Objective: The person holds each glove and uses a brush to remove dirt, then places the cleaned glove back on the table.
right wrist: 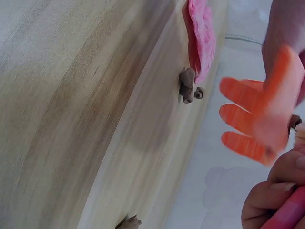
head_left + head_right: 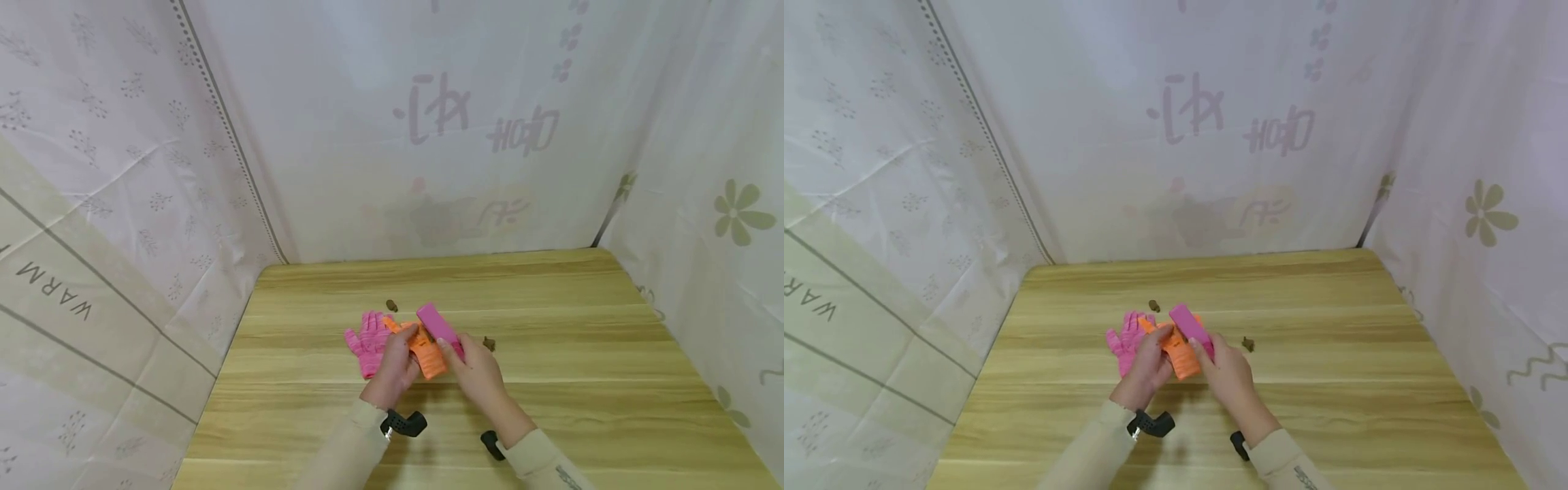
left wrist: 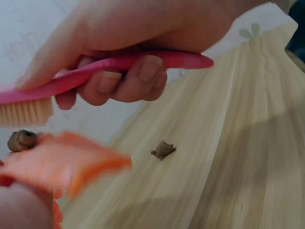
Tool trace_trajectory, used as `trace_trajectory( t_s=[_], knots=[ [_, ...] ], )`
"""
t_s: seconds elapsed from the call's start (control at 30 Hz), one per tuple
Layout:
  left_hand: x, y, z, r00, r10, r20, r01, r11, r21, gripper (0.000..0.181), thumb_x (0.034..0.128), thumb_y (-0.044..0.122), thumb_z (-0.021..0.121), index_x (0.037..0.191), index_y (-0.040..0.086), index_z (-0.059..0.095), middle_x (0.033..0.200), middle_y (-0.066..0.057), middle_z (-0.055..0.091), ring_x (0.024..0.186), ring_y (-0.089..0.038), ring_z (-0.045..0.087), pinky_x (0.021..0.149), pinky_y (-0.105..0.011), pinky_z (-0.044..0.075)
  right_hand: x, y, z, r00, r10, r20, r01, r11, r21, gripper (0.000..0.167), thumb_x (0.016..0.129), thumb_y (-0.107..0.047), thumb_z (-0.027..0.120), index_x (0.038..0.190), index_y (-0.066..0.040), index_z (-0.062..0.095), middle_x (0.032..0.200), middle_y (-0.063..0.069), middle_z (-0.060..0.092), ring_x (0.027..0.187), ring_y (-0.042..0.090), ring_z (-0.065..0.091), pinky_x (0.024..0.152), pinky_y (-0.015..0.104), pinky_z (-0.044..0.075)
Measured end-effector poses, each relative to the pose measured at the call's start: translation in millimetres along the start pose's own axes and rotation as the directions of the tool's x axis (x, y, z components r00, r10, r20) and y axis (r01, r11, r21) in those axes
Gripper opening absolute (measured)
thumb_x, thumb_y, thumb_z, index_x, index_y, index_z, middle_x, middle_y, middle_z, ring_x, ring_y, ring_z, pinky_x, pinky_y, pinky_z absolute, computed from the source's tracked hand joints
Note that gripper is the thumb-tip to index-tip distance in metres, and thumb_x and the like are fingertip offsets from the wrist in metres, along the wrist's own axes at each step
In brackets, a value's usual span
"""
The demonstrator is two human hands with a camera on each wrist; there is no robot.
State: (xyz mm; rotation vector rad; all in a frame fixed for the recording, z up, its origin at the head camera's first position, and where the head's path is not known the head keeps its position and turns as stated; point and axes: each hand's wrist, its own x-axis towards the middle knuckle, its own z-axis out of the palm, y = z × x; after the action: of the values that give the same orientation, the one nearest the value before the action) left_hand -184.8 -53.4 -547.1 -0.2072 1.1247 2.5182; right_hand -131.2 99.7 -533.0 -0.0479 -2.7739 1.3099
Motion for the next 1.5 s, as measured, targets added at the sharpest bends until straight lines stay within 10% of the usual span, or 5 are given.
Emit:
trace_trajectory(
  t_s=[1.5],
  knots=[
    [-9.4,1.8,-4.0,0.997,-0.046,-0.062,0.049,0.997,0.053,0.031,0.1074,0.011,0.044,0.137,0.004,0.036,0.129,-0.008,0.056,0.123,-0.02,0.059,0.11,-0.041,0.048,-11.7,3,0,1.0,0.025,-0.017,-0.027,0.992,-0.127,0.057,0.103,-0.057,0.045,0.116,-0.005,0.062,0.065,0.001,0.049,0.055,0.015,0.043,0.049,0.029,0.033]
  ],
)
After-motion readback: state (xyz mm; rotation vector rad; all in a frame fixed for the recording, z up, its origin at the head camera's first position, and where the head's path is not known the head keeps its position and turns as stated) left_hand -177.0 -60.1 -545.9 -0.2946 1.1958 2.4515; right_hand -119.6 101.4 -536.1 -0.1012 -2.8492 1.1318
